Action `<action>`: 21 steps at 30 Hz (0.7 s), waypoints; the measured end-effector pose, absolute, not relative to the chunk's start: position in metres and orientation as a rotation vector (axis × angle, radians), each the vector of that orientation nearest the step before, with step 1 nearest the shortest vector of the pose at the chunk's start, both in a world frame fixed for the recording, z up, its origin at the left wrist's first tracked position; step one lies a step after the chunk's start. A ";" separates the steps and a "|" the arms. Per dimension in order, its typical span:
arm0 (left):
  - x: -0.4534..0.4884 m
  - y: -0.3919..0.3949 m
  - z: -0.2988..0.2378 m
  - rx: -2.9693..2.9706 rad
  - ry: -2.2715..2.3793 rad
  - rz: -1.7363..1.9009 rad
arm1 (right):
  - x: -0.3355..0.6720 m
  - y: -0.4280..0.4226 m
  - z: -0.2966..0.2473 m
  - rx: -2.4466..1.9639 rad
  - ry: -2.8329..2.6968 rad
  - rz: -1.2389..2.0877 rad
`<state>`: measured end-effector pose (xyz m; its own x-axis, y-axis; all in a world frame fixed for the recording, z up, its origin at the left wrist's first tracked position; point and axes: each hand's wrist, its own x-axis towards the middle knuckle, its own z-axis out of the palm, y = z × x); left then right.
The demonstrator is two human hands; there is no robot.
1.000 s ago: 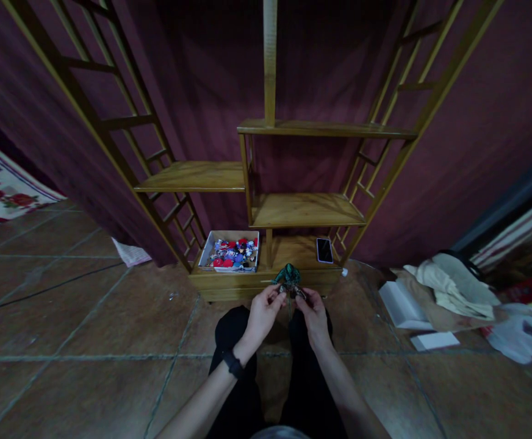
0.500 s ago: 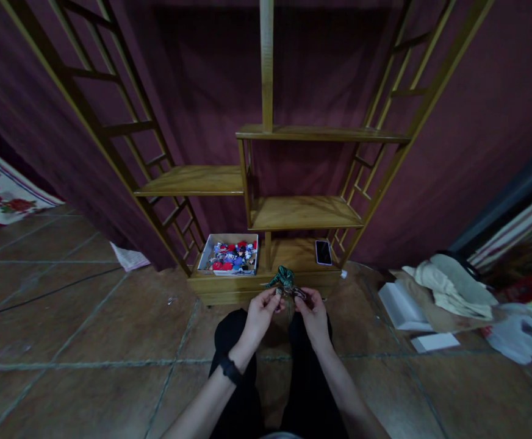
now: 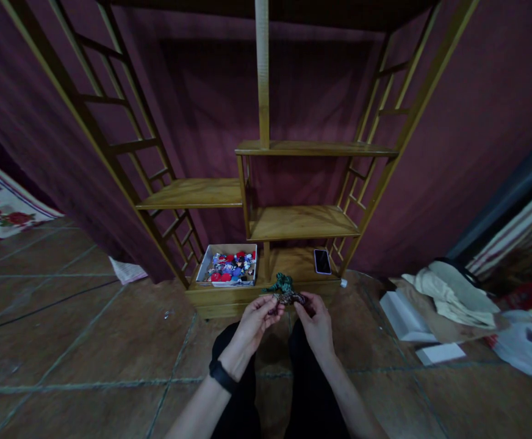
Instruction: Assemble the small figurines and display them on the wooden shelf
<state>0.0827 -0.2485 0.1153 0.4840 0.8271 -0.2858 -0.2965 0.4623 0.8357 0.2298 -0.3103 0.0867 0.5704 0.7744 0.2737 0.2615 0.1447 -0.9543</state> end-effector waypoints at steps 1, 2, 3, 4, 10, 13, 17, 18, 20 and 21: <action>0.083 -0.248 0.117 0.789 0.778 0.781 | 0.230 -0.310 0.089 -1.406 -0.948 0.476; 0.084 -0.247 0.119 0.775 0.784 0.781 | 0.230 -0.309 0.091 -1.390 -0.940 0.488; 0.084 -0.246 0.121 0.765 0.790 0.782 | 0.230 -0.309 0.093 -1.377 -0.932 0.504; 0.085 -0.246 0.123 0.756 0.796 0.787 | 0.230 -0.308 0.094 -1.367 -0.922 0.520; 0.086 -0.249 0.129 0.809 0.813 0.829 | 0.231 -0.307 0.093 -1.326 -0.858 0.626; 0.087 -0.252 0.130 0.922 0.843 0.859 | 0.232 -0.308 0.090 -1.289 -0.837 0.676; 0.092 -0.256 0.130 1.096 0.885 0.929 | 0.232 -0.308 0.084 -1.248 -0.801 0.713; 0.093 -0.257 0.130 1.144 0.894 0.949 | 0.232 -0.307 0.082 -1.243 -0.794 0.717; 0.094 -0.260 0.131 1.258 0.912 0.982 | 0.232 -0.307 0.078 -1.232 -0.786 0.724; 0.094 -0.262 0.132 1.328 0.919 0.990 | 0.232 -0.307 0.076 -1.229 -0.784 0.728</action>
